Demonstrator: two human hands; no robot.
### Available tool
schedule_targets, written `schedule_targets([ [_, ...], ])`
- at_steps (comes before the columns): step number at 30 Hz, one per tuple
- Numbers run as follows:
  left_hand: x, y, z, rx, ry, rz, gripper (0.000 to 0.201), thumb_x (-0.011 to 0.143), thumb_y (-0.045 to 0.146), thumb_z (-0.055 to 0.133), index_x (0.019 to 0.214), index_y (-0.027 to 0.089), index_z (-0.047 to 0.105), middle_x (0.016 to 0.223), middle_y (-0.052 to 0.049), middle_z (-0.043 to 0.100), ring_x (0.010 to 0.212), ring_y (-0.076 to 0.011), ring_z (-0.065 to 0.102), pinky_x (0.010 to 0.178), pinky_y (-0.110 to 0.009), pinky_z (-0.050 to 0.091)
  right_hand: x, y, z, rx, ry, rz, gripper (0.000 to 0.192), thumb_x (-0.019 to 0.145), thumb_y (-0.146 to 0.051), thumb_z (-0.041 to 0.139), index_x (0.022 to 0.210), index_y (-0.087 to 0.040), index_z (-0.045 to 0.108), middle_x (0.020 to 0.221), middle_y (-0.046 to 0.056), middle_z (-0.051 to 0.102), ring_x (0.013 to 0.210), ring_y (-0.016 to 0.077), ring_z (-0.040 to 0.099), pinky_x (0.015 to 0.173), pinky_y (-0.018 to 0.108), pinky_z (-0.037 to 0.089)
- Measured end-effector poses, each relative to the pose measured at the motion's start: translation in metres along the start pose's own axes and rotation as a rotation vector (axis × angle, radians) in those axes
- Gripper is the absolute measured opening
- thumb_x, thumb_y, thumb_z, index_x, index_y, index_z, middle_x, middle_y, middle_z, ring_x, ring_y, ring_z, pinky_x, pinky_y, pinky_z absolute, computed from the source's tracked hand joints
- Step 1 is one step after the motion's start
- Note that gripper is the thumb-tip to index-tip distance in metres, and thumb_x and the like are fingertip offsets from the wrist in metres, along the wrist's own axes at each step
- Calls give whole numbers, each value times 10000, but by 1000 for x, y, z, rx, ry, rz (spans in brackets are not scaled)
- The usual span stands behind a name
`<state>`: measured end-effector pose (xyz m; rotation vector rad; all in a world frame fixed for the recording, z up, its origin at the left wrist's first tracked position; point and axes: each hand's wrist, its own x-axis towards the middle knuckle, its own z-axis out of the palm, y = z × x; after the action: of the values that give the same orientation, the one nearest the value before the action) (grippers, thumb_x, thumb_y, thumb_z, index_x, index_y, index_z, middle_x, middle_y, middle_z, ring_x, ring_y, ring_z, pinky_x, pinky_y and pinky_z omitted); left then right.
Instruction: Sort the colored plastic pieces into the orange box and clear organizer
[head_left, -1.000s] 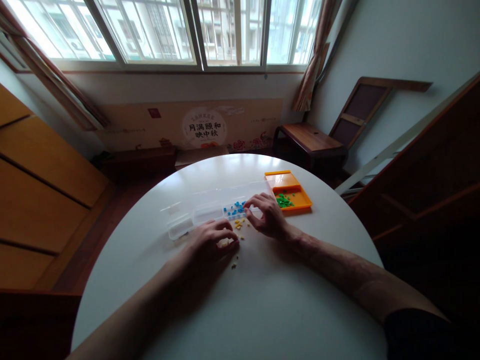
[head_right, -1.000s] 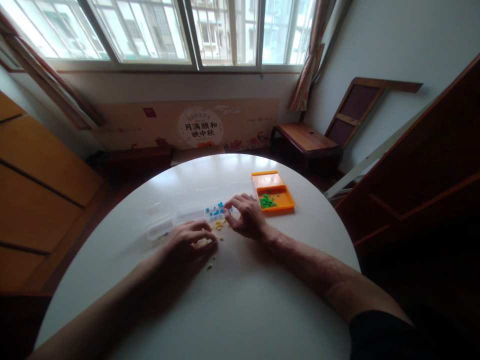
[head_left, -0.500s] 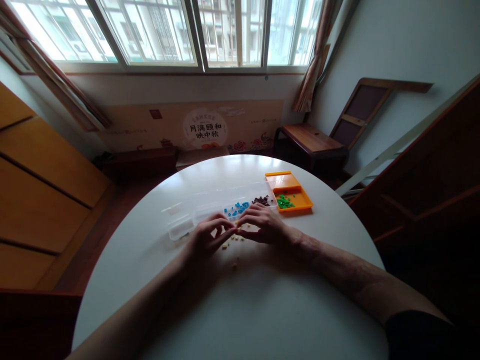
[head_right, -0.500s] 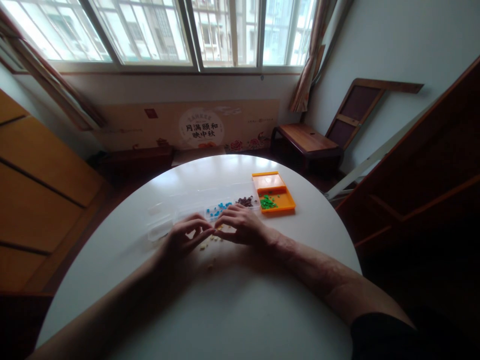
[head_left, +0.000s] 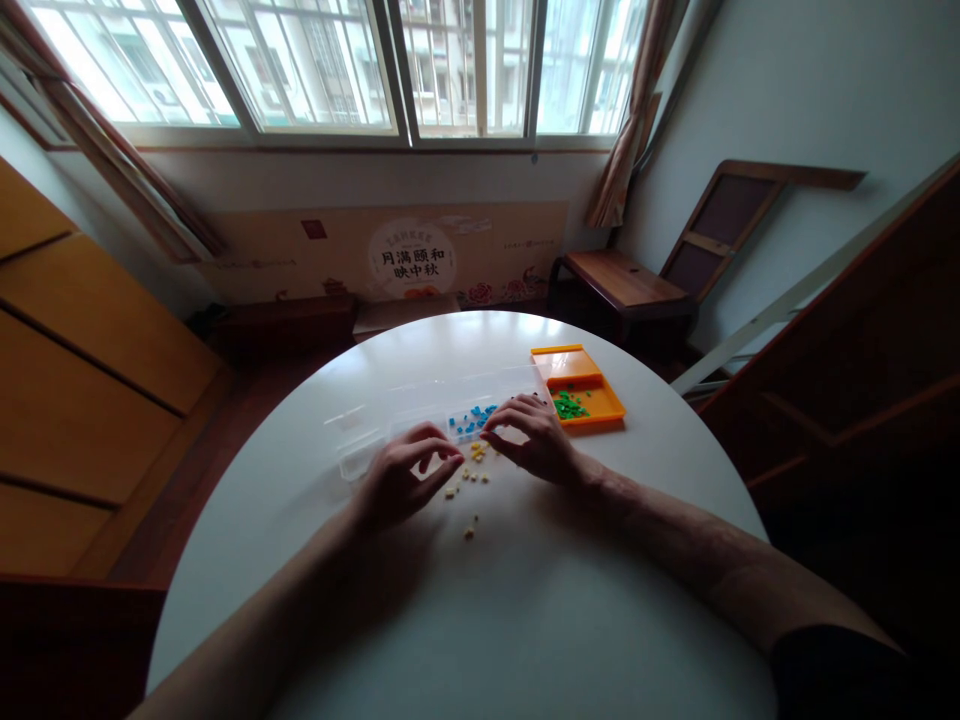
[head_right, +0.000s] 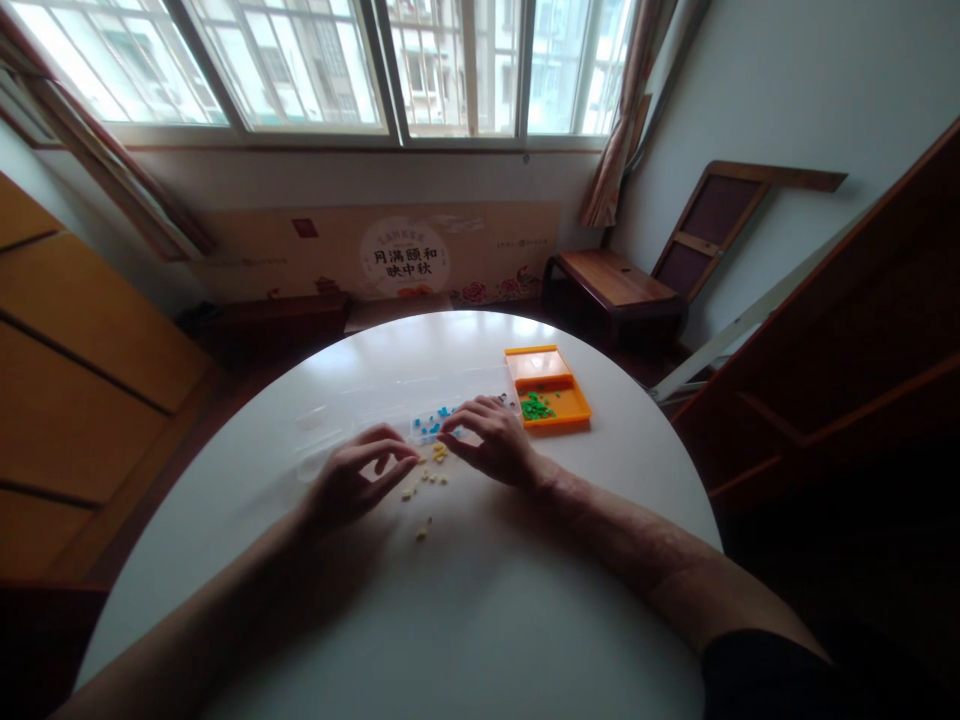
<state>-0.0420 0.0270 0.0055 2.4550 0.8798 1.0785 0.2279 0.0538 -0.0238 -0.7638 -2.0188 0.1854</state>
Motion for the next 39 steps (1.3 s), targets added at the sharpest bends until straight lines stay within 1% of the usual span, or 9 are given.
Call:
schedule_targets([
  [3, -3, -6, -10, 166, -92, 139, 109, 1030, 296, 756, 964, 226, 807, 935, -46, 758, 783, -153, 691, 742, -293, 552, 1, 4, 1, -54, 90, 139, 102, 1058, -327, 770, 982, -259, 764, 981, 27, 814, 942, 233, 714, 938, 396, 530],
  [6, -6, -11, -15, 199, -143, 167, 99, 1020, 328, 757, 990, 242, 796, 942, -35, 763, 803, -164, 714, 740, -299, 553, 1, 6, 2, -97, 72, 207, 63, 1055, -319, 776, 1023, -266, 785, 1023, 26, 822, 963, 243, 706, 944, 395, 524],
  [11, -6, -12, -21, 224, -192, 165, 152, 984, 391, 765, 975, 241, 784, 936, -40, 769, 778, -169, 715, 704, -297, 549, 0, 7, 3, -88, 56, 199, 48, 1059, -264, 748, 1020, -270, 776, 1022, 22, 812, 943, 244, 689, 933, 398, 523],
  [15, -5, -12, -32, 239, -267, 139, 121, 964, 330, 705, 1014, 245, 775, 950, -33, 769, 758, -165, 706, 707, -295, 542, 0, 4, 1, -66, 63, 190, 71, 1051, -227, 718, 996, -259, 750, 963, 25, 780, 922, 240, 683, 907, 396, 518],
  [18, -5, -12, -38, 282, -312, 117, 111, 945, 296, 682, 1007, 248, 761, 915, -17, 757, 702, -153, 677, 674, -283, 513, 1, 2, 0, -55, 71, 182, 79, 1050, -219, 690, 997, -252, 738, 953, 28, 771, 927, 238, 681, 913, 398, 517],
  [21, -6, -13, -41, 341, -323, 123, 92, 950, 288, 674, 985, 255, 753, 892, -1, 757, 665, -147, 656, 645, -278, 485, 1, -1, -1, -44, 78, 173, 85, 1044, -214, 671, 993, -249, 730, 951, 30, 770, 923, 236, 682, 920, 404, 519],
  [27, -7, -13, -43, 423, -336, 121, 130, 966, 273, 654, 1009, 270, 777, 904, -2, 771, 674, -152, 677, 636, -273, 483, 1, -2, -2, -21, 103, 156, 93, 1015, -188, 663, 986, -249, 728, 947, 32, 765, 915, 238, 686, 924, 410, 526],
  [34, -9, -15, -45, 425, -340, 123, 181, 1030, 259, 606, 936, 252, 761, 899, 2, 781, 671, -139, 684, 622, -274, 461, -1, -4, -1, -23, 89, 160, 98, 1010, -190, 652, 985, -248, 727, 909, 28, 741, 877, 233, 669, 899, 409, 526],
  [39, -9, -18, -47, 421, -340, 144, 220, 1071, 270, 582, 944, 257, 761, 914, 5, 784, 687, -141, 695, 628, -280, 464, 0, -4, 0, -22, 90, 158, 99, 1005, -190, 656, 982, -248, 733, 892, 23, 735, 875, 231, 673, 907, 410, 519],
])
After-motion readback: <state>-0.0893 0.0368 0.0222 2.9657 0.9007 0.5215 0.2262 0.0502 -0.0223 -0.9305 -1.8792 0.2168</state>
